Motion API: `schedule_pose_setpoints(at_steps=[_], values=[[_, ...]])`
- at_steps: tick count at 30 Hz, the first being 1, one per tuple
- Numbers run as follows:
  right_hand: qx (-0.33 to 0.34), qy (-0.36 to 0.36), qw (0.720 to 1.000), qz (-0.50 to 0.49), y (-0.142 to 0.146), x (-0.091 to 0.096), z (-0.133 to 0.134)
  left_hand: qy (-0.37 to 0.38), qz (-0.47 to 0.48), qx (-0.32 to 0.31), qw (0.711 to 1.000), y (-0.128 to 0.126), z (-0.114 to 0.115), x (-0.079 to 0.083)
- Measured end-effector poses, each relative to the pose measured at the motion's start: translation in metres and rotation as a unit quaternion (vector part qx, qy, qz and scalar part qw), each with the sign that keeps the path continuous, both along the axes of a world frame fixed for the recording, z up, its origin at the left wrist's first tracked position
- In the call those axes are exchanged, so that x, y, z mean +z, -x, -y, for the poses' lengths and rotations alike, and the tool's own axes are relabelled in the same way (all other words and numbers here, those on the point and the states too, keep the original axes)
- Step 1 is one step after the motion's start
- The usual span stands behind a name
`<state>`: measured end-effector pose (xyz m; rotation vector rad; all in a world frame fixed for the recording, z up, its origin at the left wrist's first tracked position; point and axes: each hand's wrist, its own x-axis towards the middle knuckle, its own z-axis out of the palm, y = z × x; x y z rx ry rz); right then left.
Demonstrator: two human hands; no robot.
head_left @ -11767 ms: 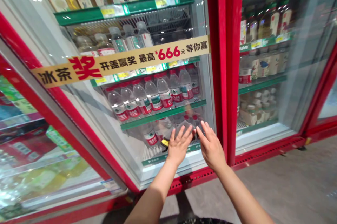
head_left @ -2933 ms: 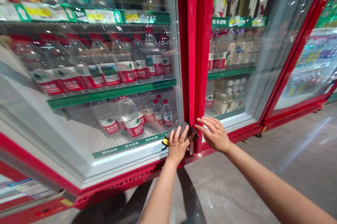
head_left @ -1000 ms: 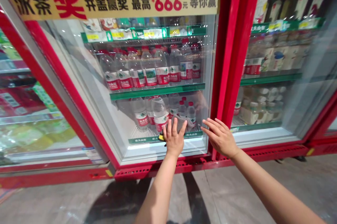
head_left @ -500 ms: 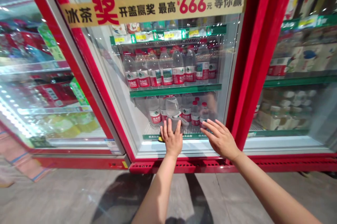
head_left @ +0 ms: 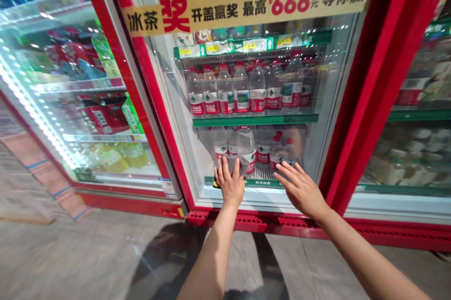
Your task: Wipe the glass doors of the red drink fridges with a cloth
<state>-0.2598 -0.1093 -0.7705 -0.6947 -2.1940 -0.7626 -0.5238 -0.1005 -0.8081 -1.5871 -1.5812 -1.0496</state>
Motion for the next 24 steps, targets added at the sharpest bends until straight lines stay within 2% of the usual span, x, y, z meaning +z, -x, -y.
schedule_pose_setpoints(at_steps=[2,4,6,9,11,13,14,16,18,20,22,24], values=[[0.002,0.002,1.000,0.007,0.001,-0.002,0.001,0.001,0.023,0.013,1.000,0.001,0.005,-0.015],[0.004,0.005,1.000,0.016,0.004,-0.005,0.001,0.015,-0.001,-0.007,1.000,-0.005,0.009,-0.030],[0.005,0.007,1.000,0.021,0.007,-0.007,0.001,0.028,-0.052,-0.041,0.997,-0.011,0.009,-0.033],[0.007,0.010,1.000,0.023,0.012,-0.007,0.000,0.023,-0.102,-0.078,0.991,-0.011,0.003,-0.011],[0.008,0.008,1.000,0.023,0.016,-0.007,0.000,0.005,-0.060,-0.061,0.996,-0.001,-0.001,0.009],[0.009,0.004,1.000,0.026,0.018,-0.006,0.001,-0.019,0.032,-0.011,0.999,0.013,-0.001,0.019],[0.009,0.001,1.000,0.026,0.019,-0.006,0.001,-0.027,0.077,0.014,0.997,0.019,0.000,0.018],[0.013,-0.005,0.999,0.029,0.020,-0.006,0.003,-0.025,0.128,0.044,0.990,0.026,0.005,0.005],[0.021,-0.009,0.999,0.034,0.022,-0.008,0.005,0.000,0.130,0.051,0.990,0.024,0.009,-0.011],[0.031,-0.010,0.999,0.040,0.025,-0.009,0.005,0.026,0.107,0.044,0.993,0.016,0.011,-0.019],[0.038,-0.008,0.998,0.041,0.029,-0.010,0.005,0.038,0.074,0.021,0.996,0.009,0.009,-0.011],[0.040,-0.002,0.999,0.035,0.034,-0.010,0.004,0.034,0.049,-0.007,0.998,0.009,0.005,0.010]])
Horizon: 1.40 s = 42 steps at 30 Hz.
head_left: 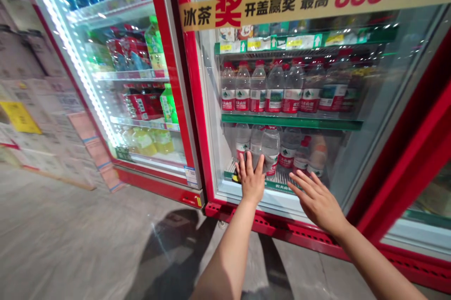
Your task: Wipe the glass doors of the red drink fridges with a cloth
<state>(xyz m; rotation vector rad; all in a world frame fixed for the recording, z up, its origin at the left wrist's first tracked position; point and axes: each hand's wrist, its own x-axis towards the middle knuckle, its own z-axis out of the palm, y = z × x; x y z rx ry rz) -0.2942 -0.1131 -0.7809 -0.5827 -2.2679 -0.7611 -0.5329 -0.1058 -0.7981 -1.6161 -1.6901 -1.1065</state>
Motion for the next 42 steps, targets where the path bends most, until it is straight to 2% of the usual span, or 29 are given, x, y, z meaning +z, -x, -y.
schedule_pose_setpoints(at_steps=[2,4,6,8,11,13,16,18,19,21,24,26,28,29,31,33,35,39,41,42], values=[[-0.003,0.006,1.000,-0.008,0.005,0.001,-0.001,-0.019,0.018,0.000,1.000,0.009,-0.003,0.022],[-0.007,0.010,1.000,-0.013,0.011,0.001,-0.001,-0.047,0.087,0.033,0.995,0.023,-0.003,0.032],[-0.008,0.011,1.000,-0.011,0.016,0.001,0.001,-0.067,0.168,0.073,0.981,0.035,0.000,0.024],[-0.003,0.012,1.000,-0.006,0.022,0.001,0.003,-0.065,0.211,0.095,0.971,0.041,0.005,0.006],[0.012,0.010,1.000,0.000,0.029,0.000,0.005,-0.041,0.194,0.101,0.975,0.041,0.009,-0.015],[0.019,0.006,1.000,0.003,0.033,-0.001,0.005,-0.024,0.157,0.096,0.983,0.041,0.009,-0.013],[0.022,0.002,1.000,0.006,0.037,-0.002,0.006,-0.006,0.113,0.085,0.990,0.049,0.006,0.008],[0.026,0.004,1.000,0.009,0.038,-0.003,0.007,-0.009,0.123,0.095,0.988,0.058,0.005,0.017],[0.028,0.005,1.000,0.011,0.038,-0.004,0.007,-0.016,0.143,0.106,0.984,0.063,0.005,0.017],[0.033,0.007,0.999,0.015,0.039,-0.007,0.008,-0.033,0.206,0.136,0.969,0.070,0.005,0.006],[0.041,0.008,0.999,0.025,0.041,-0.010,0.009,-0.044,0.325,0.179,0.928,0.073,0.005,-0.020],[0.046,0.007,0.998,0.029,0.042,-0.011,0.010,-0.050,0.392,0.197,0.897,0.076,0.001,-0.026],[0.049,0.003,0.998,0.029,0.042,-0.011,0.009,-0.061,0.425,0.202,0.880,0.080,-0.004,-0.017],[0.050,0.001,0.998,0.028,0.042,-0.011,0.009,-0.067,0.424,0.199,0.881,0.084,-0.006,-0.009],[0.051,0.001,0.998,0.027,0.042,-0.011,0.009,-0.074,0.396,0.185,0.896,0.092,-0.010,0.008],[0.053,0.006,0.998,0.027,0.043,-0.012,0.009,-0.070,0.366,0.174,0.911,0.100,-0.010,0.015],[0.056,0.016,0.998,0.030,0.044,-0.014,0.009,-0.060,0.370,0.180,0.909,0.105,-0.006,0.006],[0.067,0.022,0.997,0.032,0.047,-0.016,0.012,-0.043,0.429,0.221,0.875,0.108,0.008,-0.033],[0.071,0.021,0.997,0.029,0.049,-0.015,0.012,-0.042,0.440,0.228,0.867,0.107,0.009,-0.039],[0.071,0.021,0.997,0.028,0.049,-0.014,0.012,-0.044,0.437,0.227,0.869,0.107,0.007,-0.035]])
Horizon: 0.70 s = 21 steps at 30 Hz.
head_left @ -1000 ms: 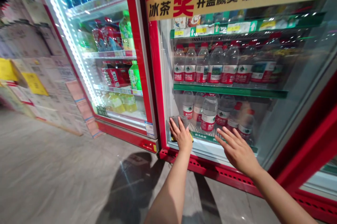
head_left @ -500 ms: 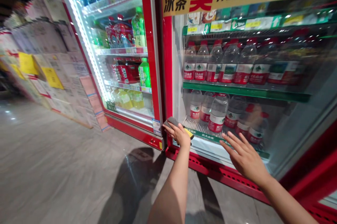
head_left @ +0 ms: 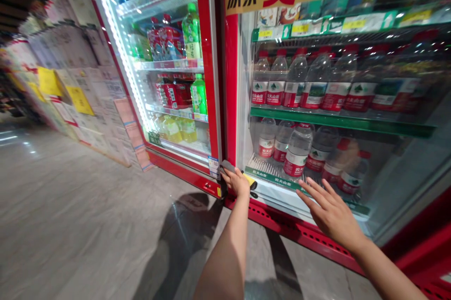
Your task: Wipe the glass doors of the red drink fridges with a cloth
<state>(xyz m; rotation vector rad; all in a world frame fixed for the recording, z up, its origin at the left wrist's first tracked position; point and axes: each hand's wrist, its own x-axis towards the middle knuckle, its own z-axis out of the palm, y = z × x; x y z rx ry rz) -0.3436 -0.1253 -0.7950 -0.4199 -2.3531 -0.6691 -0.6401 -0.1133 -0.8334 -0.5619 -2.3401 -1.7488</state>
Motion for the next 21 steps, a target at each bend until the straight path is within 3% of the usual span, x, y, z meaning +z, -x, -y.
schedule_pose_setpoints(at_steps=[5,7,9,14,16,18,21], values=[[0.001,-0.007,1.000,-0.003,0.003,0.002,-0.001,-0.021,-0.097,-0.027,0.995,-0.002,-0.022,0.050],[0.007,-0.011,1.000,0.001,0.005,0.001,-0.001,-0.027,-0.116,-0.028,0.993,-0.003,-0.026,0.054],[0.012,-0.010,1.000,0.008,0.006,-0.001,0.001,-0.022,-0.085,-0.022,0.996,-0.004,-0.024,0.037],[0.020,0.007,1.000,0.017,0.007,-0.001,0.006,0.000,0.034,0.006,0.999,-0.001,-0.004,-0.035],[0.020,0.004,1.000,0.015,0.006,0.002,0.006,0.001,0.065,0.015,0.998,0.002,0.001,-0.052],[0.019,-0.001,1.000,0.014,0.006,0.006,0.006,-0.003,0.081,0.020,0.996,0.002,0.000,-0.053],[0.016,-0.009,1.000,0.012,0.006,0.010,0.006,-0.009,0.075,0.015,0.997,-0.009,-0.008,-0.030]])
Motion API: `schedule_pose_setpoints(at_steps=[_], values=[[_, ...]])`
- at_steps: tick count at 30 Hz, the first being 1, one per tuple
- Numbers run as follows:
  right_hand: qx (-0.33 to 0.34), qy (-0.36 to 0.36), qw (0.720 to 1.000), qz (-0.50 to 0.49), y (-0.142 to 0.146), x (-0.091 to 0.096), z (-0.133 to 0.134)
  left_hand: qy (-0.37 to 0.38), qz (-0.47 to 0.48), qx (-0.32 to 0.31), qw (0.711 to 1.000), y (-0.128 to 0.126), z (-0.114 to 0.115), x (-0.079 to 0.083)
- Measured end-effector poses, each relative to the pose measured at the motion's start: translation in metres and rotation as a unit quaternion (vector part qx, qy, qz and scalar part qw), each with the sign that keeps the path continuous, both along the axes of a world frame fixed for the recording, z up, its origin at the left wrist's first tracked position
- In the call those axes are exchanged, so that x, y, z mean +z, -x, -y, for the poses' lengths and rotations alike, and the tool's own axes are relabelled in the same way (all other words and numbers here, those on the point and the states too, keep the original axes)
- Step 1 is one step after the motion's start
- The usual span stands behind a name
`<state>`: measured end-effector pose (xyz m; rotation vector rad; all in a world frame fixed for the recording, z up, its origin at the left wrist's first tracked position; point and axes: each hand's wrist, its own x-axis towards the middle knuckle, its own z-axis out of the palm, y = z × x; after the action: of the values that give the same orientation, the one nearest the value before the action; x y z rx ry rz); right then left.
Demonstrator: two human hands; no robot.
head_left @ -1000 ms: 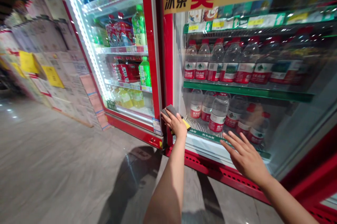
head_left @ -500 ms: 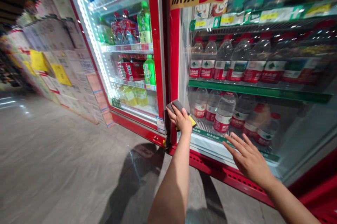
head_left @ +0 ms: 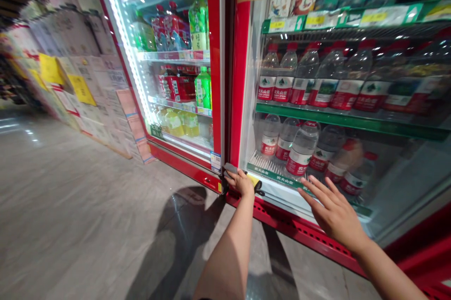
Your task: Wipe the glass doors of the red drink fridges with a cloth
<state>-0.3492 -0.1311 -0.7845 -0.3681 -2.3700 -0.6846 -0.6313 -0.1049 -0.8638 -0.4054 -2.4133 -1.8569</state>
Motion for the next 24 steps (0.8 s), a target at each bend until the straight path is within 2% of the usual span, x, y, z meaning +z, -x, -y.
schedule_pose_setpoints(at_steps=[3,5,7,8,10,12,15,18,20,21,22,24], values=[[0.003,-0.001,1.000,0.001,0.000,0.001,0.001,-0.005,-0.084,-0.034,0.996,-0.020,-0.006,0.028],[0.009,0.002,1.000,0.000,0.000,0.000,0.001,-0.004,-0.180,-0.075,0.981,-0.032,-0.003,0.033],[0.010,0.005,1.000,0.001,-0.002,-0.003,0.001,0.003,-0.239,-0.122,0.963,-0.040,0.006,0.022],[0.008,0.006,1.000,0.002,-0.003,-0.005,0.000,0.006,-0.231,-0.135,0.964,-0.041,0.010,0.012],[-0.002,0.007,1.000,0.005,-0.009,-0.009,-0.002,0.008,-0.159,-0.120,0.980,-0.043,0.016,-0.007],[-0.017,0.006,1.000,0.004,-0.016,-0.013,-0.005,0.005,-0.075,-0.069,0.995,-0.044,0.014,-0.016],[-0.037,0.006,0.999,-0.003,-0.029,-0.017,-0.010,-0.004,-0.046,-0.028,0.999,-0.056,-0.001,-0.006],[-0.046,0.008,0.999,-0.002,-0.041,-0.019,-0.012,0.000,-0.153,-0.067,0.986,-0.078,-0.008,0.006],[-0.048,0.011,0.999,0.003,-0.048,-0.020,-0.013,0.027,-0.285,-0.124,0.950,-0.088,-0.002,-0.002],[-0.048,0.013,0.999,0.005,-0.051,-0.021,-0.014,0.045,-0.359,-0.162,0.918,-0.090,0.003,-0.011],[-0.049,0.015,0.999,0.009,-0.054,-0.022,-0.014,0.063,-0.428,-0.203,0.879,-0.088,0.010,-0.023],[-0.053,0.016,0.998,0.014,-0.060,-0.024,-0.015,0.090,-0.549,-0.281,0.782,-0.075,0.023,-0.046]])
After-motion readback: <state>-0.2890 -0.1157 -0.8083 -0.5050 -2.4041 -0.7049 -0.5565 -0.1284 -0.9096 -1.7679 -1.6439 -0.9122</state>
